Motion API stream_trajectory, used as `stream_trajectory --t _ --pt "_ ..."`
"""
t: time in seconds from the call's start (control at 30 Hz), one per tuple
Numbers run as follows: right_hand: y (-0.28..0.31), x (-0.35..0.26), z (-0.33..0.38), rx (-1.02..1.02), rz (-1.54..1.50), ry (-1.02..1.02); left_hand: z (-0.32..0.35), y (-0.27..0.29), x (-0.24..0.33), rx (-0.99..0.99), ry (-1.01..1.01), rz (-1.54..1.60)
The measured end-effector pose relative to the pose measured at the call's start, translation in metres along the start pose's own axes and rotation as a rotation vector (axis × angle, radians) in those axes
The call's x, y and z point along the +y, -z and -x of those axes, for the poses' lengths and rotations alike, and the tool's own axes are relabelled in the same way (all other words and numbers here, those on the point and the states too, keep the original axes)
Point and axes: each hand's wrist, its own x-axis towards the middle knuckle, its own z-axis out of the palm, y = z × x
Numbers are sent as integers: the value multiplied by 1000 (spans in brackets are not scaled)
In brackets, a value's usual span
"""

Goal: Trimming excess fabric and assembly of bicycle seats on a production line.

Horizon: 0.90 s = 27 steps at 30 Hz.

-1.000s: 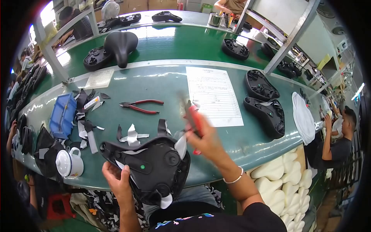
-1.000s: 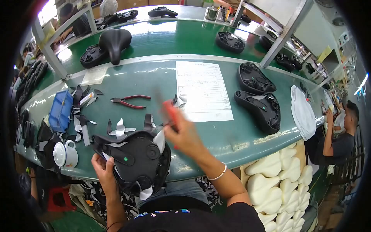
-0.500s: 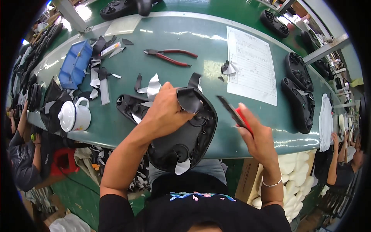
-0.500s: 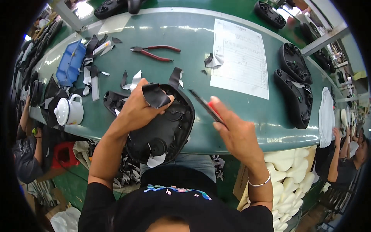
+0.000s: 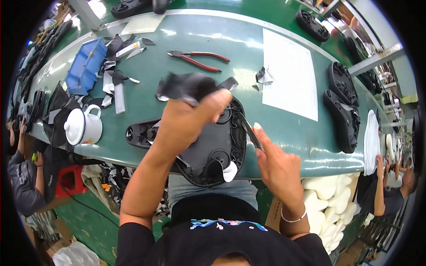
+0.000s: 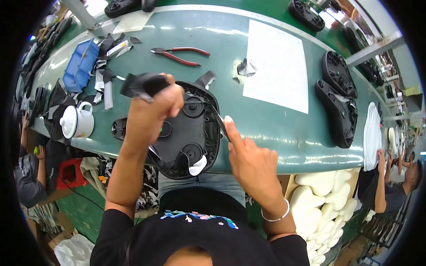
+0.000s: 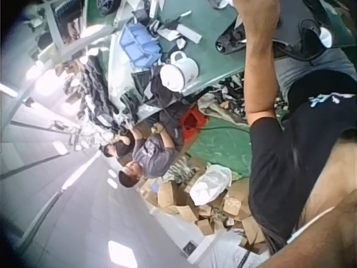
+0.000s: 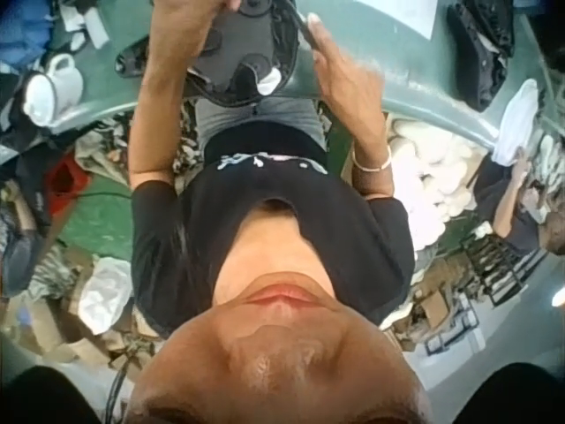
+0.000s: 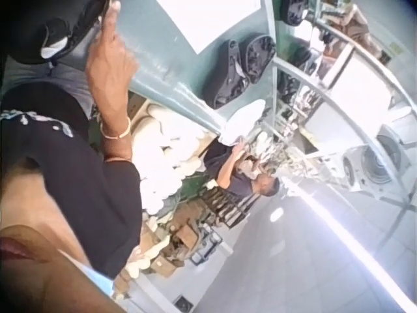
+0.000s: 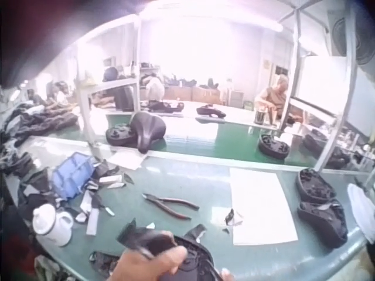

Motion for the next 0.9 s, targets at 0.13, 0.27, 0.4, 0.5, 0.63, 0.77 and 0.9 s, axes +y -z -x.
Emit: stream_trajectory --t 0.13,0.27,0.4,0.5,0.63,0.77,0.9 --pt "-4 30 -7 121 -128 170 -1 10 -11 41 -319 -824" --pt "2 31 -16 259 -222 222 -5 15 -22 26 -345 -1137" --pt "-3 29 -35 200 62 346 -11 17 -31 48 -431 -1006" --pt "-8 20 -14 137 19 192 -11 11 -30 190 -391 -860" --pt "2 -8 26 -38 39 53 -16 23 -14 506 -137 -382" --pt "14 8 -13 10 67 113 1 27 -9 435 97 99" --pt "36 46 -71 -59 187 471 71 9 -7 211 272 81"
